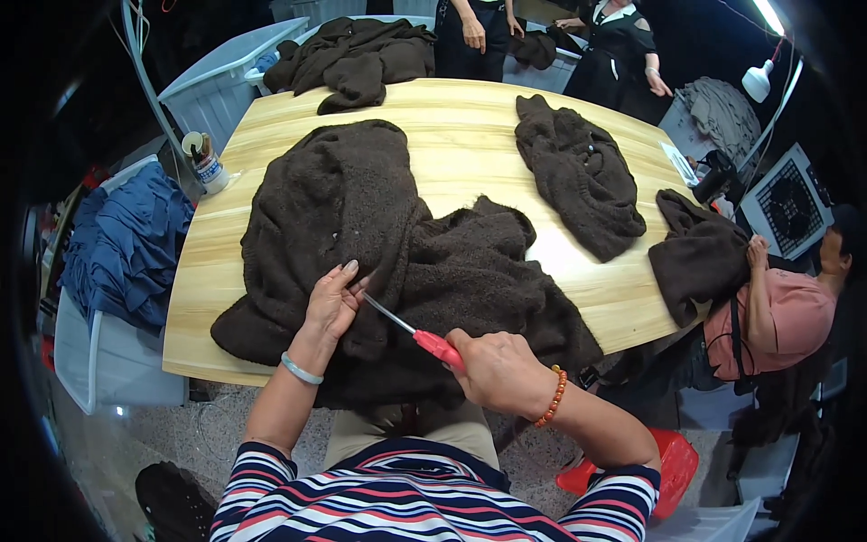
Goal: Trimming excess threads from sweaters on a workbench in a factory.
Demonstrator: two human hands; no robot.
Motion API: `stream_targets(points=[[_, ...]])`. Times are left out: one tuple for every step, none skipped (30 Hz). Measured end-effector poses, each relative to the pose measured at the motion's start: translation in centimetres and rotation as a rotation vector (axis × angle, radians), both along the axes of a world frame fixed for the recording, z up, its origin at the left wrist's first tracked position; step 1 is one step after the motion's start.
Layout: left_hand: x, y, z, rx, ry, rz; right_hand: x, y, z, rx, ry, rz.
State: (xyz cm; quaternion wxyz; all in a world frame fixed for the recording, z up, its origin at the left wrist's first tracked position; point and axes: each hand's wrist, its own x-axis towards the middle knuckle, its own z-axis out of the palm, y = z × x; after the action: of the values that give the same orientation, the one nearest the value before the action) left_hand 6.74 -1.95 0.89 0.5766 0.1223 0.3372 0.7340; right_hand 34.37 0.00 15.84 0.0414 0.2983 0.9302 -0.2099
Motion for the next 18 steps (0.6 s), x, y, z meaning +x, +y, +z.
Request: stream_targets(points=[[-0.3,0.0,0.2,0.003,0.002,0.002,0.0,0.1,-0.1,0.003,0.002,0.002],[-0.6,0.1,0.8,-0.013,-0.033,-0.022,0.0,0.2,-0.4,0.013,0.047,-0.014],[-0.9,0.3,1.3,-0.028,-0.069,-0.048,0.1,0.3,-0.5,0.024,0.093,-0.032],[-1.5,0.7,1.7,0.014,-0.136,-0.089,0.2,0.4,-0.6,0.027,0.092,-0.032],[-2.5,1.1,2.0,0.054,-0.201,-0.122,0.2,0.4,-0.8,0.007,0.097,-0.047],[-3.6,1.7,2.0,0.104,-0.253,-0.139,0.1,0.4,-0.8,-0.012,0.101,-0.062],[-4.6,2.4,1.9,0.042,-0.303,-0.108,0.1,0.5,-0.6,-0.01,0.102,-0.055],[-5.1,3.3,1.9,0.0,-0.321,-0.084,0.0,0.6,-0.5,0.002,0.109,-0.061],[-5.2,4.2,2.8,-0.042,-0.337,-0.063,0.1,0.8,-0.3,0.015,0.117,-0.073],[-4.7,5.0,3.6,-0.159,-0.3,0.022,0.0,0.9,-0.1,0.017,0.117,-0.075],[-4.9,5.4,2.9,-0.158,-0.296,0.025,-0.3,1.2,0.1,0.026,0.113,-0.085],[-5.1,6.0,2.0,-0.13,-0.245,0.018,-0.5,1.3,0.4,0.036,0.108,-0.098],[-5.4,6.4,1.1,-0.103,-0.193,0.012,-0.8,1.5,0.7,0.037,0.11,-0.097],[-4.4,6.3,1.5,-0.112,-0.084,0.027,-0.9,1.9,0.8,0.055,0.066,-0.105],[-3.9,6.3,1.6,-0.116,-0.084,0.016,-0.9,2.3,0.8,0.072,0.021,-0.112],[-3.4,6.2,1.6,-0.101,-0.014,0.028,-0.9,2.7,0.8,0.069,0.02,-0.123],[-3.1,5.8,1.7,-0.086,0.056,0.047,-0.9,3.0,0.8,0.106,0.016,-0.134],[-2.8,5.4,1.8,-0.049,0.07,0.039,-0.9,3.3,0.8,0.144,0.012,-0.144]])
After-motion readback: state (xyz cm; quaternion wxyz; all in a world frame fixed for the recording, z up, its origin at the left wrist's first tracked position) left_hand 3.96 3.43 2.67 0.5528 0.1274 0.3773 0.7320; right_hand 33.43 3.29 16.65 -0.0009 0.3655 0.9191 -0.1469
